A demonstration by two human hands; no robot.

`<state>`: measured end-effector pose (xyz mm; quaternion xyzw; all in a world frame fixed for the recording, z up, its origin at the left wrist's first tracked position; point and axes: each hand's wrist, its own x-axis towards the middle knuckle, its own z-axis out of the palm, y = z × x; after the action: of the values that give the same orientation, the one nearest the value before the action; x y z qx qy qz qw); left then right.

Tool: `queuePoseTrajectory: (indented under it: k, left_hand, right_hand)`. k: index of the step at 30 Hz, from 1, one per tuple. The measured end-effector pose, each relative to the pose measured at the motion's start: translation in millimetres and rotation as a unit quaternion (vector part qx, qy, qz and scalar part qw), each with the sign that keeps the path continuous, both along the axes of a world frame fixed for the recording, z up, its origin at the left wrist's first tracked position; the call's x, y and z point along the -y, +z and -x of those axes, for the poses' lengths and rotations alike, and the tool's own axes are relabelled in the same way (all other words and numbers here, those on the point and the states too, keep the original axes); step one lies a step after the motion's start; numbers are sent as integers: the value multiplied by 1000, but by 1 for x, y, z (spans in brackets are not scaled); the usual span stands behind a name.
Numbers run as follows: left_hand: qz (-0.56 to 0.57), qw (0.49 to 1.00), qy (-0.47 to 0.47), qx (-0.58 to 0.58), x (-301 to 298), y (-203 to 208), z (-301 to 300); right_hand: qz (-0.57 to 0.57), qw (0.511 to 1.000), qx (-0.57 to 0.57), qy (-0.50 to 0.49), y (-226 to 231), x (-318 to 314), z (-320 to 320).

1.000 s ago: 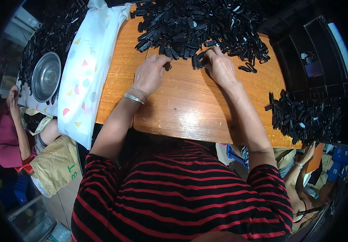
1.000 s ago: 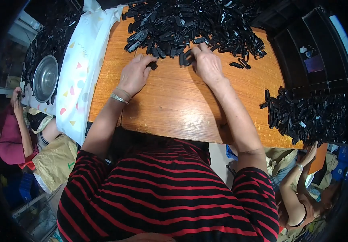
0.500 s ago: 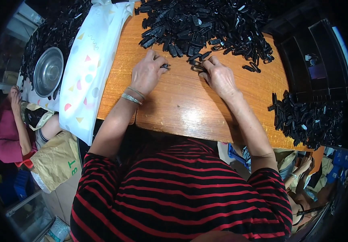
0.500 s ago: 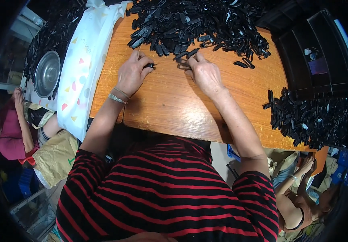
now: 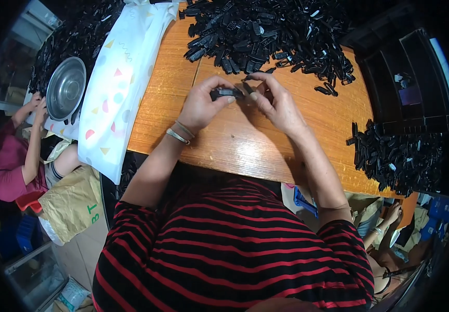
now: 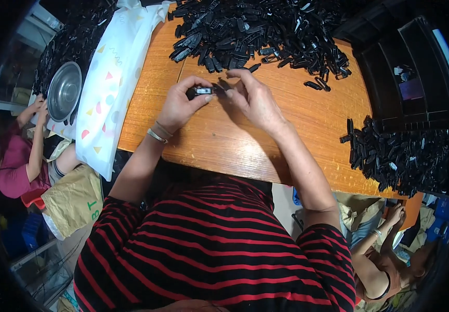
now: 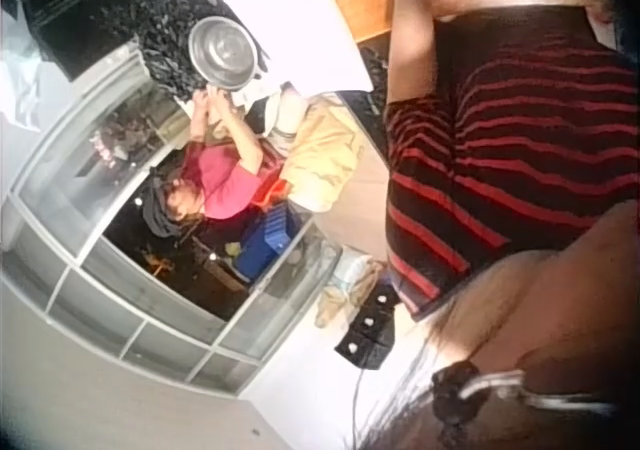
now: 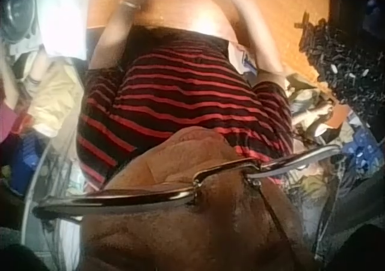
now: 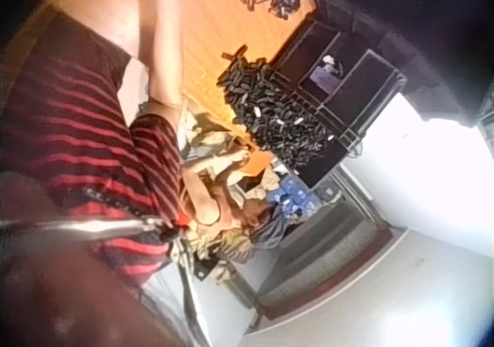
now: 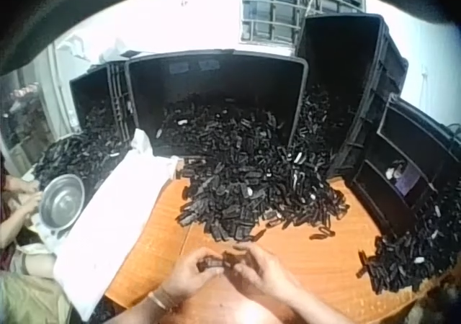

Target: Manually joining two small black plastic components together.

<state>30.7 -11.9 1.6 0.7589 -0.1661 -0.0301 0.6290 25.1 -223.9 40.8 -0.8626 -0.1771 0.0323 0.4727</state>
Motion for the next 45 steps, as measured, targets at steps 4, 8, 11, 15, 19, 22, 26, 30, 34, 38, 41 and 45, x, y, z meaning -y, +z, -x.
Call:
queuePoseTrajectory:
  k: [4,8,11,15,19,22,26,30,34,38,41,45]
  left_hand:
    - [23,999,26,4,12,1,5]
    - [186,976,8,-114,9,9,8]
    - [239,960,5,-147,9,2,11]
    - [284,945,12,-162,13,-1,16]
    - [277,954,25,-115,18,3,22]
    - [275,955,38,-103,18,5,23]
    - [276,956,47,-88,18,5,23]
    - [276,956,47,-85,19,7,24]
    - [271,959,48,-68,18,6,25]
    - [269,959,42,-74,16,3,25]
    - [259,962,36,-74,16,1,25]
    - [266,960,34,-78,16,1,25]
  right_hand:
    - [3,998,59,24,0,-12,8]
    - [21,994,101,23,-1,-16,15]
    - [67,988,138,13,4,-22,21]
    - [36,981,189,-13,-12,-25,19]
    - [23,983,178,-29,-10,-29,20]
    - [34,985,161,-43,-9,-36,25]
    - [30,987,150,-42,-2,-40,29]
    - [27,988,143,-49,-2,-39,28]
    - [25,990,136,-37,-1,-36,27]
    - [29,989,139,-36,-1,-37,27]
    - [50,988,142,-33,4,-37,27]
    - [61,988,132,-42,4,-37,26]
